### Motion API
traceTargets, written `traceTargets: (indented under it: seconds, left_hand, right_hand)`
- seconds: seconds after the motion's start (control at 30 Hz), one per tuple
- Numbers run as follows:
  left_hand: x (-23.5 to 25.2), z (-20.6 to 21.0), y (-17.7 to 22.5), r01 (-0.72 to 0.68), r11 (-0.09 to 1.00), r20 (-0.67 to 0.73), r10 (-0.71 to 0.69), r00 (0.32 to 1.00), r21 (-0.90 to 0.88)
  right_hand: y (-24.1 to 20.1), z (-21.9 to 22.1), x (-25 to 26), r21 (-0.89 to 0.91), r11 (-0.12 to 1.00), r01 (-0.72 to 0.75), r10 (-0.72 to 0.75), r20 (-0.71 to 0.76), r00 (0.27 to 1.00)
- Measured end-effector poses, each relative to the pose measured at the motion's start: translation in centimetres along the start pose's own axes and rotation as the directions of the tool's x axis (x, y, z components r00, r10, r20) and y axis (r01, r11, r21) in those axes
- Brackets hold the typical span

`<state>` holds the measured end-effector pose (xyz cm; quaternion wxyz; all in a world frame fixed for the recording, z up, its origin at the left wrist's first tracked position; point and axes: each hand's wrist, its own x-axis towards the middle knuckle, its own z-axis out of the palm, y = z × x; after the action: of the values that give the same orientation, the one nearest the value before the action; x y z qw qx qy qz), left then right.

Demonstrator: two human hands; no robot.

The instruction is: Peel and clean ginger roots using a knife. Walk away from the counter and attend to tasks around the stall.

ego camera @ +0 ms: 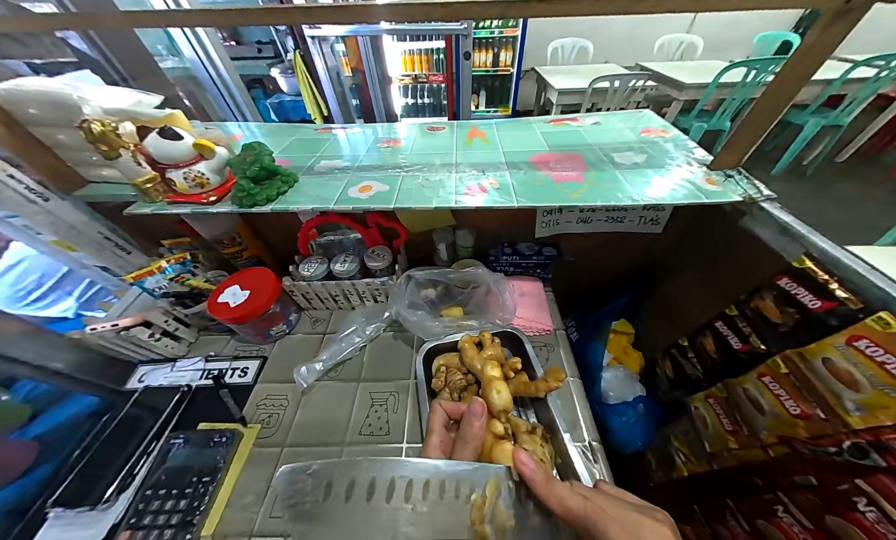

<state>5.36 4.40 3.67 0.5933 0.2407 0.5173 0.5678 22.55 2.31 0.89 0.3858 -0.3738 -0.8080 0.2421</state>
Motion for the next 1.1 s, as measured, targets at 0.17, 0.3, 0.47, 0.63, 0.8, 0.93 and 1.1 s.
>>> traceTargets:
  seconds: [0.17,0.3,0.47,0.63,0.8,0.93,1.1]
  left_hand:
    - [1.0,-1.9,-1.3,-0.168,0.985,0.188,0.157,0.969,0.041]
    - [1.4,-1.8,-1.1,-0.263,0.964,0.226,0.246,0.943,0.049]
    - [1.6,-1.7,-0.6,-0.325,0.944,0.255,0.301,0.919,0.055]
    - [1.6,-1.7,-0.5,-0.377,0.924,0.28,0.346,0.896,0.066]
    - [1.7,-2.1,-0.7,-0.441,0.896,0.344,0.395,0.852,0.062]
    - [2.3,-2.2,-1.1,-0.521,0.848,0.36,0.458,0.813,0.098]
    - [2.4,-2.1,-1.1,-0.594,0.786,0.357,0.512,0.781,0.172]
  right_hand:
    - [-0.1,-0.2,-0.1,0.109,0.994,-0.022,0.019,0.025,0.999]
    - [-0.3,-0.3,-0.1,0.255,0.965,-0.057,0.04,0.075,0.996]
    - [-0.7,-0.6,0.0,0.34,0.938,-0.058,0.02,0.115,0.993]
    - [-0.6,-0.6,0.0,0.415,0.908,-0.048,0.008,0.097,0.995]
    - [-0.8,-0.7,0.0,0.535,0.841,-0.085,0.041,0.094,0.995]
    - [-0.8,-1.0,0.1,0.538,0.832,-0.133,0.059,0.153,0.987]
    - [-0.7,-1.0,0.0,0.559,0.818,-0.133,0.045,0.168,0.985]
